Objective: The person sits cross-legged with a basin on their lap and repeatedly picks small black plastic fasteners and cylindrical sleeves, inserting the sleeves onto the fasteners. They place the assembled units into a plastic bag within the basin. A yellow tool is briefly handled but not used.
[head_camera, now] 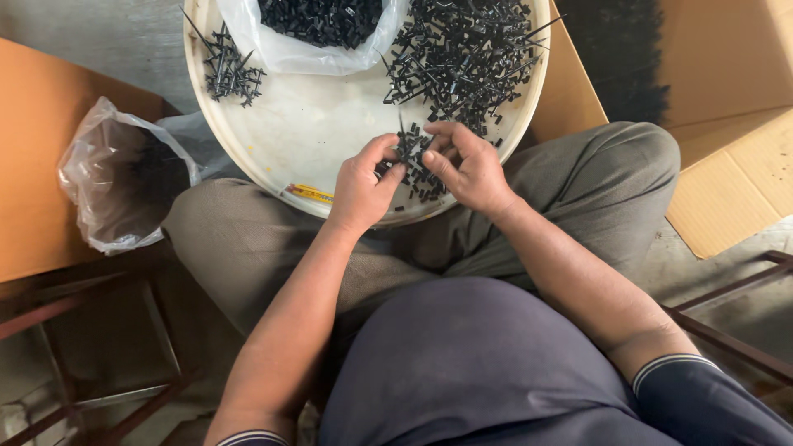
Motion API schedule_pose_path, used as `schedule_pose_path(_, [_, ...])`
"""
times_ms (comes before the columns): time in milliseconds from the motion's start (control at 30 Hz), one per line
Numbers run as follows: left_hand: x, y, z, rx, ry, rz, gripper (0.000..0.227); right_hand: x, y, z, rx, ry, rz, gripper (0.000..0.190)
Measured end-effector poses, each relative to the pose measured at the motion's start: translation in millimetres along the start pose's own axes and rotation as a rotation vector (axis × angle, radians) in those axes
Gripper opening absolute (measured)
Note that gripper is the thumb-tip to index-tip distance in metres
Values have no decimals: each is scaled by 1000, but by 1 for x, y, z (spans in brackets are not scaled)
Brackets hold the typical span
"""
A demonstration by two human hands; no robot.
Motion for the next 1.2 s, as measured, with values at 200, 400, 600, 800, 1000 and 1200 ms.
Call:
schedule_pose_path(200, [0, 9, 0, 81, -28, -20, 45, 11, 9, 0, -2, -57, 75, 27])
schedule_pose_path(400, [-1, 14, 4, 75, -42, -57, 46, 15, 19, 4, -69, -109, -72, 25])
schedule_pose_path(600, [-11, 9, 3, 55, 155, -46, 22, 2, 3, 9, 72, 146, 334, 18])
schedule_pose_path(800, [-12, 3, 0, 164, 186, 147, 23, 4, -21, 14, -80, 93, 416, 27])
schedule_pose_path(1000, [-9, 4, 7, 197, 248, -95, 24, 17, -23, 14, -131, -82, 206, 29])
schedule_pose_path(1200, [3, 3, 4, 63, -20, 295, 21, 13, -24, 15, -303, -47, 295, 19])
Point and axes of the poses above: each hand's wrist, its own z-axis away from the middle knuckle, its own x-axis out of the palm, y = z × x, the point moved 3 cm from there along -z, towards the middle knuckle, and after that the axes turned 14 degrees about -y, right-handed, at the moved point
